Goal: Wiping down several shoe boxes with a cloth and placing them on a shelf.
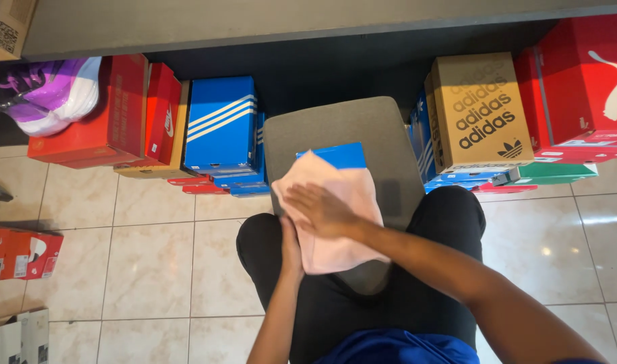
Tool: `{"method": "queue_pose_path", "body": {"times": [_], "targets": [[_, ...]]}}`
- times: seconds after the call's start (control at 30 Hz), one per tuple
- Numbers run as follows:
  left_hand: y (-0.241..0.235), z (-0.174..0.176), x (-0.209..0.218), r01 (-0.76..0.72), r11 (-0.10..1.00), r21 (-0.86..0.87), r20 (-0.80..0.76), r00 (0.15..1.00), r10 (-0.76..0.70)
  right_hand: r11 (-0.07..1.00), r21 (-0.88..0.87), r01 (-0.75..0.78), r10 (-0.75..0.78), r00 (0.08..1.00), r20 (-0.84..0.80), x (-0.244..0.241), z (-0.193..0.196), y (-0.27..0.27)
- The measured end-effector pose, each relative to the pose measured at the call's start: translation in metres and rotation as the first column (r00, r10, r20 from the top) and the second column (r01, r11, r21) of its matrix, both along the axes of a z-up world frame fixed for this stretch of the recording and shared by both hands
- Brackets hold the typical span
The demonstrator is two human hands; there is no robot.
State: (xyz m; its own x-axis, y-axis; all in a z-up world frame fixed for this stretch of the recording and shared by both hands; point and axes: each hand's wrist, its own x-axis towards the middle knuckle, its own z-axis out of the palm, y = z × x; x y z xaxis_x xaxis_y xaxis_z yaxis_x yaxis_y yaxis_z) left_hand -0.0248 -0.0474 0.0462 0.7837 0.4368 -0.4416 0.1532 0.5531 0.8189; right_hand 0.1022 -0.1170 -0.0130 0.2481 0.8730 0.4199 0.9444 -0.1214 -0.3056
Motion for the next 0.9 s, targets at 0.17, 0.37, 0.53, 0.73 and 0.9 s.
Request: {"method": "queue_pose_path", "body": {"times": [0.17,0.37,0.53,0.73,0.9], "targets": [[-0.029,0.008,-0.066,0.514,0.331,0.792,-0.327,0.813,-0.481,0.990,0.138,0.037,-0.055,0.990,0.130,0.090,-0.009,0.013],[0.012,-0.025,-0.024,0.150,0.363,0.920,-0.114,0.986,-0.118,0.810,-0.114,0.575,-0.556,0.816,0.159,0.141,-0.020,-0.070],[0.047,-0.087,0.032,0.288,0.628,0.723,-0.307,0.948,-0.081,0.793,-0.141,0.593,-0.572,0.803,0.167,0.062,0.015,-0.112],[0.050,-0.133,0.034,0.345,0.669,0.659,-0.311,0.934,-0.176,0.966,0.005,0.257,-0.257,0.964,0.062,-0.003,0.019,-0.062],[0.006,-0.164,-0.014,0.503,0.552,0.665,-0.414,0.864,-0.288,0.990,-0.070,0.121,-0.115,0.990,0.082,0.042,0.041,-0.029]]}}
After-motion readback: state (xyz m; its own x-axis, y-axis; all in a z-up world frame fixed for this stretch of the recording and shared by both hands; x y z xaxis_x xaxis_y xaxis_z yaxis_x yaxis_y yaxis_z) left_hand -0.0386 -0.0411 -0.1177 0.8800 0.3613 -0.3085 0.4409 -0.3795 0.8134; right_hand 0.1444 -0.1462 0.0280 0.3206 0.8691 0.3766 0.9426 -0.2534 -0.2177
